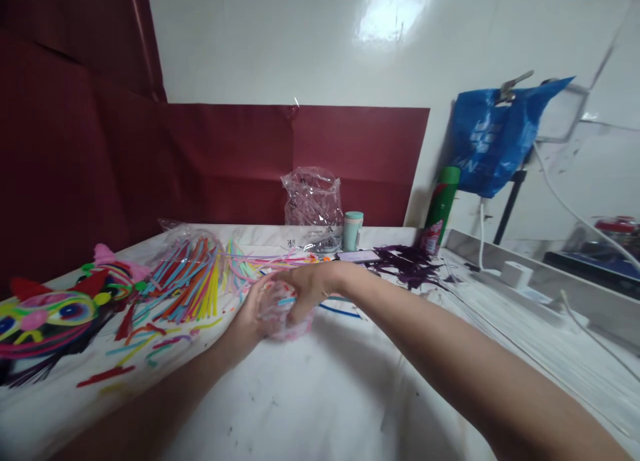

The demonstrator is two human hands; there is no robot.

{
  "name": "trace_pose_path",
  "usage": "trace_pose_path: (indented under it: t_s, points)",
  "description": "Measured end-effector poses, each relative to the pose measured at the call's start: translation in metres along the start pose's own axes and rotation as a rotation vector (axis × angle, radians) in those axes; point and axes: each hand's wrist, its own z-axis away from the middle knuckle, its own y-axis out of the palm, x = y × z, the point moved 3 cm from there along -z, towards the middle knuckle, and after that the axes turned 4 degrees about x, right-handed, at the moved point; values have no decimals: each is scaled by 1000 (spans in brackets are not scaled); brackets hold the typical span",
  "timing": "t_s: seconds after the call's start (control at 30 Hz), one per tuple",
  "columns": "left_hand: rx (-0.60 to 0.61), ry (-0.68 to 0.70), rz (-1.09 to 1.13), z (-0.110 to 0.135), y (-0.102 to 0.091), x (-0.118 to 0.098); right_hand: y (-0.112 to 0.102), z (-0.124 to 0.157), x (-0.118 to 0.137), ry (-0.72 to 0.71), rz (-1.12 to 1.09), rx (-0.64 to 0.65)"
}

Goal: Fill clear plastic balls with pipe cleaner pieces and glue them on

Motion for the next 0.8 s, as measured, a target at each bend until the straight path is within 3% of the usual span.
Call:
trace_pose_path:
  t_s: [0.1, 0.17, 0.27, 0.37, 0.47, 0.6, 0.8]
  points:
    - [7, -133, 49, 1, 4, 5, 10, 12, 2, -44, -30, -87]
    - [-32, -166, 40, 1, 2, 9, 6, 29, -2, -47, -64, -229]
    - [-66, -150, -4, 0, -2, 10, -8, 72, -22, 0, -206, -612]
    - [-79, -181, -94, -2, -4, 8, -12, 125, -59, 98, -360, -1002]
    - [-75, -231, -149, -5, -4, 8, 2, 171, -106, 309, -467, -1223]
    - [-196, -237, -183, -10, -10, 13, 35, 211, -158, 615, -434, -1225]
    - [-183, -211, -191, -14, -10, 15, 83, 210, -193, 892, -201, -892]
